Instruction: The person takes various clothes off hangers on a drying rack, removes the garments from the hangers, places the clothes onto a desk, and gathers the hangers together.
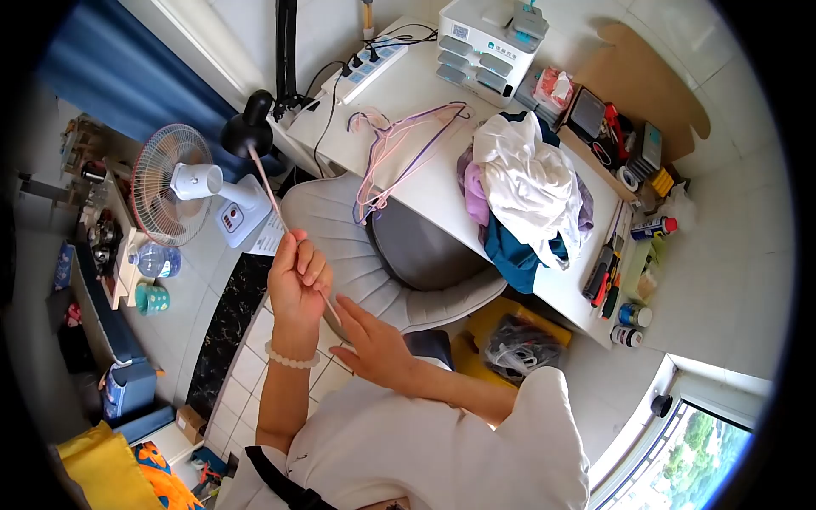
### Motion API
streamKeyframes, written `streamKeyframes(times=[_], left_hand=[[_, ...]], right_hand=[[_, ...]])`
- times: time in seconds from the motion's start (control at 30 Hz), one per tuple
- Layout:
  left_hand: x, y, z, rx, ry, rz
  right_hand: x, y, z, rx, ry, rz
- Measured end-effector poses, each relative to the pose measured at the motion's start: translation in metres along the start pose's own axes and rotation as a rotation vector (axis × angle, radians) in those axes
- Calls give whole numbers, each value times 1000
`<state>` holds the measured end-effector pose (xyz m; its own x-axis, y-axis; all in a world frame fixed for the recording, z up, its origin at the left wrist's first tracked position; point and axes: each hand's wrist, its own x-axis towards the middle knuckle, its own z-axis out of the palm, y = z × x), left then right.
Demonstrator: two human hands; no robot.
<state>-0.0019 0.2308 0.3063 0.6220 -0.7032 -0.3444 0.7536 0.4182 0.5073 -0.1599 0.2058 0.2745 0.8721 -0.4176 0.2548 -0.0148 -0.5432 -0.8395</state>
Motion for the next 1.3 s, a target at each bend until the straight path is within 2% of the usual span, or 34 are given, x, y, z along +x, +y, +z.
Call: streamKeyframes(times=[0.07, 0.1, 0.17, 0.3, 0.43, 0.5, 0.53, 0.57, 0.6, 0.67, 0.7, 0.8, 0.87, 0.93, 1.07, 1.13, 1.27, 1.3], left_hand=[[-1, -4, 7, -35, 7, -4], [-1, -6, 8, -67, 15, -4], [2, -9, 9, -88, 35, 6], [4, -10, 4, -3, 12, 11], [7, -7, 1, 64, 41, -22], [5, -2, 7, 314, 28, -49], [2, -1, 10, 314, 29, -48], [-4, 0, 11, 515, 19, 45], [-10, 1, 10, 715, 9, 140], [-19, 5, -8, 794, -18, 143], [-23, 8, -17, 872, -47, 146], [-34, 9, -47, 887, 71, 141], [-41, 8, -70, 894, 144, 123], [-49, 5, -88, 853, 279, 76], [-60, 2, -107, 847, 395, 25], [-62, 2, -112, 842, 423, 14], [-69, 0, -127, 847, 478, 15], [-70, 0, -130, 862, 493, 21]], right_hand=[[0, 23, 3, -42, 34, -169], [5, 24, -2, -45, 31, -169], [15, 17, -15, 207, 150, -174], [21, 14, -19, 395, 204, 32], [34, 37, -13, 514, 359, 98], [55, 53, -28, 626, 496, 227], [69, 62, -43, 621, 523, 277], [85, 74, -61, 616, 551, 329], [100, 91, -77, 594, 550, 331], [132, 126, -113, 586, 569, 342], [148, 152, -129, 603, 580, 431], [186, 223, -165, 751, 574, 632], [203, 259, -177, 780, 542, 694], [218, 274, -179, 780, 510, 777], [238, 310, -179, 825, 400, 813], [241, 321, -177, 752, 383, 868], [241, 340, -172, 707, 399, 886], [240, 347, -170, 610, 458, 874]])
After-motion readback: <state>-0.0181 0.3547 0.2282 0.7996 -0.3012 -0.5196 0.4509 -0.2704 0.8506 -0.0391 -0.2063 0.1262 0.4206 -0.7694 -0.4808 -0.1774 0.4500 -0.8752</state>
